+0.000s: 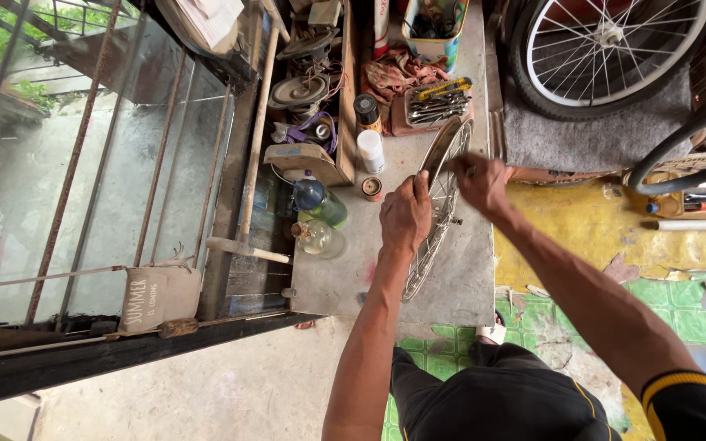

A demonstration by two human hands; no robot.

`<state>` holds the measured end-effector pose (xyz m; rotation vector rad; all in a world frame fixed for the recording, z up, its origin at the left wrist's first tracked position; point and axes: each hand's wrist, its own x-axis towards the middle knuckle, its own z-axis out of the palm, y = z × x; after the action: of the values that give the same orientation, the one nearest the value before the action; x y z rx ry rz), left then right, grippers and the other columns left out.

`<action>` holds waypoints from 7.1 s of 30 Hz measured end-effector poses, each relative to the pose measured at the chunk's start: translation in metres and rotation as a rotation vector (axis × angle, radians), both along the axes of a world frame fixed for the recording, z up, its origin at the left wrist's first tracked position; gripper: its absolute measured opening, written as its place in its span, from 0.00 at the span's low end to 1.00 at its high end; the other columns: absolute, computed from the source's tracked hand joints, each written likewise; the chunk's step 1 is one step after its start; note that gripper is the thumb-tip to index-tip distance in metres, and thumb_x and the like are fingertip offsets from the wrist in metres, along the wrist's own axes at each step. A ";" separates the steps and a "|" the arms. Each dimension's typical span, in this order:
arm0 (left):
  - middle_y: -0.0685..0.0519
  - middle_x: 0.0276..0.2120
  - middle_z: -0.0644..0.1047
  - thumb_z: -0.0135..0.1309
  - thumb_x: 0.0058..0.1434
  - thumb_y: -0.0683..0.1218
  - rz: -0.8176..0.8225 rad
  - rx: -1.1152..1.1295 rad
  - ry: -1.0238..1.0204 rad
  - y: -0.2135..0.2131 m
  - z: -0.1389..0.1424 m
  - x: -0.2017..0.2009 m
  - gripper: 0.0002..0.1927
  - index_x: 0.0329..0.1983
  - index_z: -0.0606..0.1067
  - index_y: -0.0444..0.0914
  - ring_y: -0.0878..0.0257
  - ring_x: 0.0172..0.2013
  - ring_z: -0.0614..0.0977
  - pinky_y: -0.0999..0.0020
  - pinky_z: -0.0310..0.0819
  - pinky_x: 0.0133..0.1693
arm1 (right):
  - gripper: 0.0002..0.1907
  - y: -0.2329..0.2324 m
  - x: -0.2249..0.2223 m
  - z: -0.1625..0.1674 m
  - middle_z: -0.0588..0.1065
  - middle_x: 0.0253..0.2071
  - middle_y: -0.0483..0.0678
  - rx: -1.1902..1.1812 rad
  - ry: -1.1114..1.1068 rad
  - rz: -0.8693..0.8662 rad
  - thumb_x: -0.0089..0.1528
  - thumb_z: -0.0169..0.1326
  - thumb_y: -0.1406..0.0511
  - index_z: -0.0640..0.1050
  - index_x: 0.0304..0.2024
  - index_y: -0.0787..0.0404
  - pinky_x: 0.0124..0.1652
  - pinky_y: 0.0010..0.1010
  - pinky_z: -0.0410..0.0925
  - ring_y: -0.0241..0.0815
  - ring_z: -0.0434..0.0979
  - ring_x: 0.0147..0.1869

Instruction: The person works on a bicycle wheel rim resting on a workbench, holding the rim steady with one hand while using a small spoke wrench with the other to turn spoke nipples around the rim. They rotate the wheel progressively to work on different sections of the rim.

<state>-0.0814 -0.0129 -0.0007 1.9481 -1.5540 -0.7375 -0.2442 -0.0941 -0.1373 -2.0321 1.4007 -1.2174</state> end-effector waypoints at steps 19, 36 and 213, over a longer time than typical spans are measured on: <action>0.37 0.29 0.80 0.37 0.73 0.61 0.006 -0.021 0.011 0.000 0.003 -0.004 0.26 0.37 0.78 0.40 0.36 0.37 0.81 0.44 0.73 0.41 | 0.08 0.017 0.016 0.007 0.80 0.27 0.50 0.158 0.026 -0.173 0.64 0.56 0.67 0.81 0.31 0.64 0.21 0.30 0.68 0.35 0.73 0.21; 0.38 0.29 0.80 0.37 0.74 0.60 -0.017 -0.072 -0.006 0.000 0.002 -0.002 0.26 0.34 0.76 0.39 0.36 0.37 0.80 0.44 0.72 0.41 | 0.09 -0.019 0.000 0.011 0.83 0.32 0.50 0.177 -0.125 -0.109 0.68 0.58 0.63 0.83 0.38 0.63 0.30 0.29 0.73 0.37 0.82 0.30; 0.40 0.27 0.80 0.37 0.74 0.59 -0.052 -0.066 0.022 -0.004 -0.012 0.004 0.25 0.34 0.76 0.38 0.37 0.35 0.80 0.45 0.71 0.41 | 0.05 0.059 0.018 0.047 0.82 0.38 0.48 -0.187 -0.304 -0.095 0.69 0.58 0.68 0.83 0.46 0.62 0.29 0.25 0.69 0.34 0.77 0.30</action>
<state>-0.0774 -0.0171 -0.0124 1.8527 -1.6017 -0.7175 -0.2260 -0.0349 -0.0903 -1.8134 1.2886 -1.6738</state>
